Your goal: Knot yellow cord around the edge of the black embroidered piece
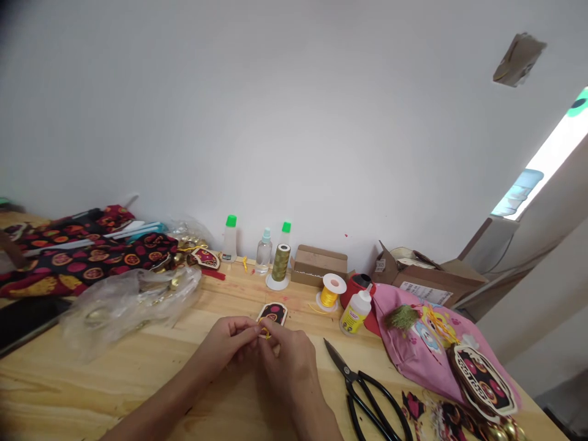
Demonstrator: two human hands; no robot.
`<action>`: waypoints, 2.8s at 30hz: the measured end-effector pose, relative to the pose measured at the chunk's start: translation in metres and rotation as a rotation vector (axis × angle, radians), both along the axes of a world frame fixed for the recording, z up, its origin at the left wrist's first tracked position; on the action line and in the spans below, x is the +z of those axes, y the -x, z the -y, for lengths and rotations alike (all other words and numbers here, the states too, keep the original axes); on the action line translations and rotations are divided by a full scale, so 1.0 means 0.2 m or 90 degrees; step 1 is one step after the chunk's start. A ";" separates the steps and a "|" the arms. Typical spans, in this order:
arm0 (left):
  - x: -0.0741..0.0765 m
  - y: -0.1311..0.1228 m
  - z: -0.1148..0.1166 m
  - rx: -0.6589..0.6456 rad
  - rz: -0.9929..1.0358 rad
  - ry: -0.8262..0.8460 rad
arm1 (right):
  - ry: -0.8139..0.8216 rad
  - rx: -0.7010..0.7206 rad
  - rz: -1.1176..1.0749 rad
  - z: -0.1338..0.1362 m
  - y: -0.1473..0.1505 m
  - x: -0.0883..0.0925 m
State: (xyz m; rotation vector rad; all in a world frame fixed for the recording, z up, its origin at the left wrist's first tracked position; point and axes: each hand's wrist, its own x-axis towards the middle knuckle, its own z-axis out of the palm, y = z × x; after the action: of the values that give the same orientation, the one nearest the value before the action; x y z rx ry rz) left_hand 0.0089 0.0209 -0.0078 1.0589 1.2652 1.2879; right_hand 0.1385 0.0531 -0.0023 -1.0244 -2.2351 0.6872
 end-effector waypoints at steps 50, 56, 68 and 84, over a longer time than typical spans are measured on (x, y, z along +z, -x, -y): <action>0.02 -0.01 0.01 0.131 0.137 0.061 | -0.103 -0.094 0.027 -0.01 0.00 0.03; -0.01 0.00 0.01 0.091 0.143 0.035 | -0.060 -0.062 0.001 0.00 0.00 0.03; -0.01 -0.02 -0.01 0.095 0.075 -0.049 | 0.081 -0.083 -0.165 -0.05 0.01 -0.01; -0.01 -0.01 -0.01 0.097 0.018 -0.006 | 0.564 0.147 -0.618 -0.04 -0.14 0.17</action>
State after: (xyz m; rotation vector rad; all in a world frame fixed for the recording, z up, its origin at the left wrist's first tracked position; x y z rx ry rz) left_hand 0.0111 0.0237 -0.0099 0.9616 1.3397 1.4192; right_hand 0.1660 0.0612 0.0316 -0.5389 -1.1606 1.8812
